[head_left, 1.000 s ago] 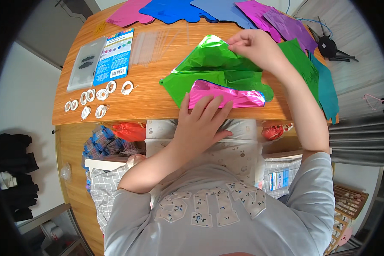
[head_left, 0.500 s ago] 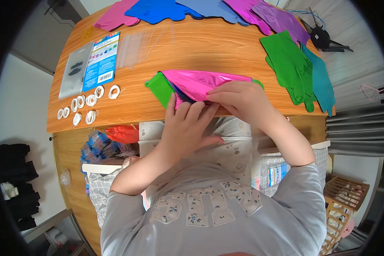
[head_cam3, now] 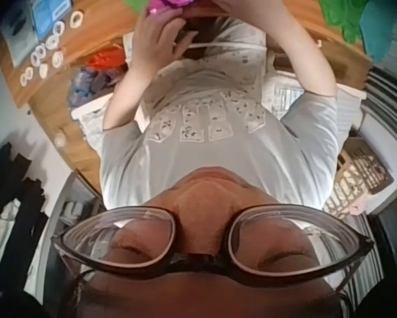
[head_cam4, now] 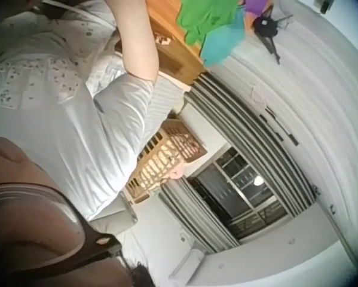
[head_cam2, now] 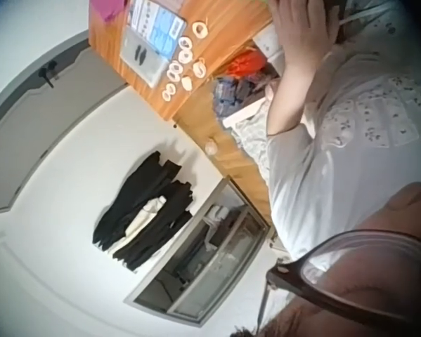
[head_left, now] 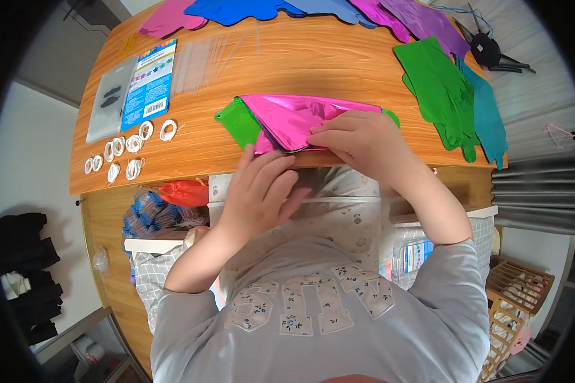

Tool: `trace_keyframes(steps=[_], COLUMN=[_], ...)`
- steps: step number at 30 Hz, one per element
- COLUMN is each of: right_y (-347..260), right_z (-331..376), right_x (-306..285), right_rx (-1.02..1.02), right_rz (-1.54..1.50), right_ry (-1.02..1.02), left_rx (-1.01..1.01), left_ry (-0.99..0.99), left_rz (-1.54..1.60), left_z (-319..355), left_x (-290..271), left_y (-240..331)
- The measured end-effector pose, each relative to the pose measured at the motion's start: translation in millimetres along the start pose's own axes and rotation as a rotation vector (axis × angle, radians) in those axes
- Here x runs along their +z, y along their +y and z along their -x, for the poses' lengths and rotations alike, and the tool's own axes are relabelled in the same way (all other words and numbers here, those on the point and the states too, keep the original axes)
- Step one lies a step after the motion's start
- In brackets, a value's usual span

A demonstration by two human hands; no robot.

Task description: Folding colorful plastic sheets into specific geometric shapes.

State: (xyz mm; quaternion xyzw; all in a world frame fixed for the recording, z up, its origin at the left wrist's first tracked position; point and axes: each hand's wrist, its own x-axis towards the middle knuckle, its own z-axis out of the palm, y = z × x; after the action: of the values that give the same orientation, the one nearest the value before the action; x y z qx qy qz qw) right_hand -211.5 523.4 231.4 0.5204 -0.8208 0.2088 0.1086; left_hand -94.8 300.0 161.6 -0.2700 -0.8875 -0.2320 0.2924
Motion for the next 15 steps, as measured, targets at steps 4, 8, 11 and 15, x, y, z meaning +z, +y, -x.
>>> trace_keyframes(steps=[4,8,11,15], right_y=[-1.0,-8.5,-17.6,-25.1], right_z=[4.2,7.0,7.7,5.7], right_x=[4.4,8.8,12.4,12.6], right_rx=[-0.019,-0.029,-0.011,0.014], right_rz=[0.057,0.105,0.131,0.168], right_ry=[0.01,0.031,0.045,0.01], left_rx=[-0.1,-0.152,-0.158,-0.183], left_ry=[0.073,0.055,0.05,0.055], left_rz=[-0.183,-0.193,-0.213,-0.203], left_z=[1.9,0.7,1.7,2.5], left_x=[-7.3,-7.4,-6.7,-4.8], left_y=[3.0,0.6,1.8,2.9])
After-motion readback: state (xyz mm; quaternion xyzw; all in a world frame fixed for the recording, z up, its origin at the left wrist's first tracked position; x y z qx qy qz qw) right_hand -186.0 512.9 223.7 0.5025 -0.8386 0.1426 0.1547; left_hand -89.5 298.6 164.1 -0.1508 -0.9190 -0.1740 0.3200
